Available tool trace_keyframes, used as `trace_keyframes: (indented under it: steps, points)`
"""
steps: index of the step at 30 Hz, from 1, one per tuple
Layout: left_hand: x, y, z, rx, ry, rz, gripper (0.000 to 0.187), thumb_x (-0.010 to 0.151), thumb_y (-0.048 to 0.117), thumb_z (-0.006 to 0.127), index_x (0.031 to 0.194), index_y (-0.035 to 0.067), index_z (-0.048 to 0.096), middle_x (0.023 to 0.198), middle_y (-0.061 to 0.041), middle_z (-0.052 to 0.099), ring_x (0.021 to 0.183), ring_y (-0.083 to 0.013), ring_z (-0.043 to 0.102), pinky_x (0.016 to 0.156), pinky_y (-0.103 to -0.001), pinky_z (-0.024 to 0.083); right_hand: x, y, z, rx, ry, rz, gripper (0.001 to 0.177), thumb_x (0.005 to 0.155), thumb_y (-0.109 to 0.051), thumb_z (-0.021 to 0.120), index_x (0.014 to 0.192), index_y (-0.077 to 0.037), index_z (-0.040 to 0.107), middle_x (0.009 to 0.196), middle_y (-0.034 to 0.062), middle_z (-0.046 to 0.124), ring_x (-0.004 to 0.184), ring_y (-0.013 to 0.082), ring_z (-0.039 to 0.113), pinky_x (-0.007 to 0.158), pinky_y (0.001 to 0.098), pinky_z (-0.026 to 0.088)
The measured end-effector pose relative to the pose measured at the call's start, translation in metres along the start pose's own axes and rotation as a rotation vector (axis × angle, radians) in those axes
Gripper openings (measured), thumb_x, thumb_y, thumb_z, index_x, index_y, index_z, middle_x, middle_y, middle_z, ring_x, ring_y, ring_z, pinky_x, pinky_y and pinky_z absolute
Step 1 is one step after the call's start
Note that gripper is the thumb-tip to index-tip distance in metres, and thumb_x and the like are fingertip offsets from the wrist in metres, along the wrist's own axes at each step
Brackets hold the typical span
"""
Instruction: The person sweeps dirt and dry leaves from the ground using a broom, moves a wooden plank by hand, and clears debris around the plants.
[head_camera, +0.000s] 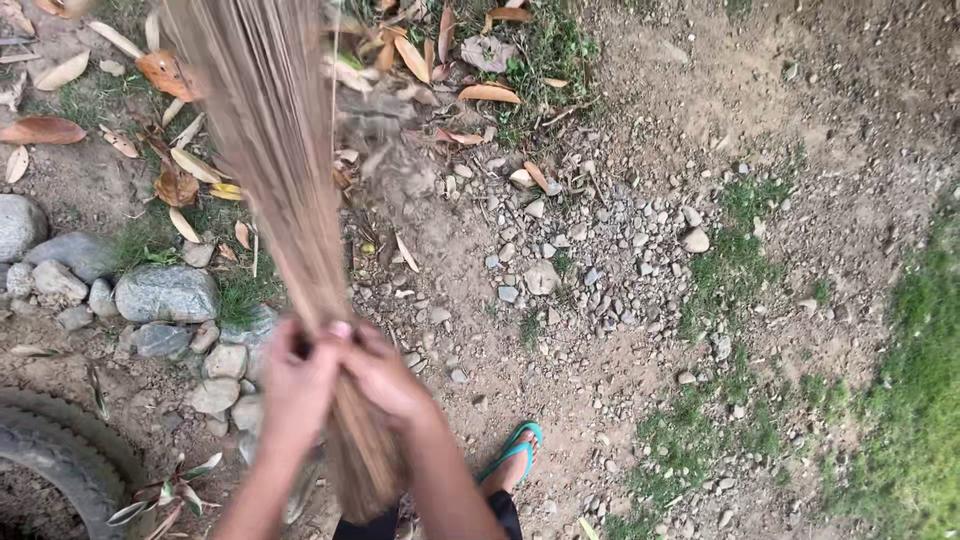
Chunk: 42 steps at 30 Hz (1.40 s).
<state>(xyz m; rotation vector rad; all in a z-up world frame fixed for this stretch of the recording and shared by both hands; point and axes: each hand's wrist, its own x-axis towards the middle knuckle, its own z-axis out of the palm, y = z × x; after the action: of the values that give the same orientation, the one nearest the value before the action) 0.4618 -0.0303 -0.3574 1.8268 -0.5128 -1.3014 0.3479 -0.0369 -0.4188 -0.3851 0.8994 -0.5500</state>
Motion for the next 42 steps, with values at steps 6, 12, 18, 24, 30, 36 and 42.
trace_keyframes:
  steps: [6,12,18,24,30,36,42]
  points:
    - [-0.055,-0.086,0.094,0.074,-0.635,-0.342,0.058,0.082,0.05,0.072,0.115,0.002,0.072,0.101,-0.009,0.078,0.091,-0.0161,0.072,0.082,-0.032,0.054,-0.134,0.026,-0.07,0.087,0.663,0.102,0.044,0.096,-0.028,0.051,0.129,-0.001,0.062,0.107,0.0149,0.074,0.091,0.0248,0.073,0.077,0.0385,0.06]
    - [0.016,-0.117,0.1,0.37,-0.607,-0.605,0.062,0.087,0.057,0.067,0.108,-0.002,0.072,0.098,-0.019,0.076,0.079,-0.0226,0.073,0.073,-0.034,0.059,-0.066,0.039,-0.116,0.145,0.703,0.283,0.047,0.104,-0.038,0.044,0.124,0.0,0.062,0.106,0.0184,0.071,0.086,0.025,0.071,0.078,0.0369,0.058]
    - [-0.039,-0.038,0.143,-0.073,-0.088,-0.206,0.029,0.081,0.027,0.07,0.1,0.005,0.068,0.083,-0.011,0.078,0.071,-0.0187,0.075,0.064,-0.03,0.059,-0.078,-0.023,-0.15,-0.191,0.318,0.099,0.046,0.103,-0.033,0.049,0.14,-0.007,0.055,0.128,0.0103,0.07,0.11,0.0154,0.072,0.096,0.0289,0.059]
    - [-0.028,-0.051,0.23,0.203,-0.697,-0.394,0.048,0.083,0.05,0.071,0.098,0.005,0.076,0.084,-0.007,0.074,0.073,-0.0147,0.07,0.067,-0.028,0.053,-0.132,-0.044,-0.197,0.203,0.784,0.142,0.05,0.102,-0.039,0.042,0.123,0.003,0.059,0.097,0.0224,0.069,0.073,0.0285,0.069,0.066,0.0407,0.059]
    - [0.038,-0.044,0.265,-0.014,-0.21,-0.341,0.055,0.082,0.048,0.075,0.103,-0.004,0.077,0.091,-0.016,0.081,0.078,-0.0249,0.075,0.068,-0.031,0.058,-0.022,-0.074,-0.275,0.122,0.232,0.034,0.044,0.113,-0.034,0.049,0.124,0.008,0.061,0.098,0.0175,0.066,0.079,0.0266,0.065,0.071,0.04,0.059]
    - [-0.022,-0.002,0.375,-0.089,-0.119,-0.32,0.051,0.077,0.037,0.071,0.118,0.007,0.062,0.091,-0.012,0.076,0.081,-0.0261,0.074,0.074,-0.037,0.059,-0.102,-0.155,-0.37,-0.302,0.354,0.076,0.043,0.098,-0.029,0.053,0.134,-0.005,0.058,0.119,0.0117,0.071,0.106,0.0176,0.071,0.096,0.0343,0.058]
    - [0.011,-0.054,0.443,0.355,-0.777,-0.528,0.075,0.086,0.067,0.064,0.11,-0.003,0.074,0.1,-0.012,0.077,0.091,-0.022,0.074,0.082,-0.029,0.055,-0.126,-0.139,-0.391,0.128,0.721,0.006,0.048,0.103,-0.036,0.045,0.123,0.004,0.063,0.1,0.0187,0.073,0.083,0.0238,0.071,0.074,0.0376,0.059]
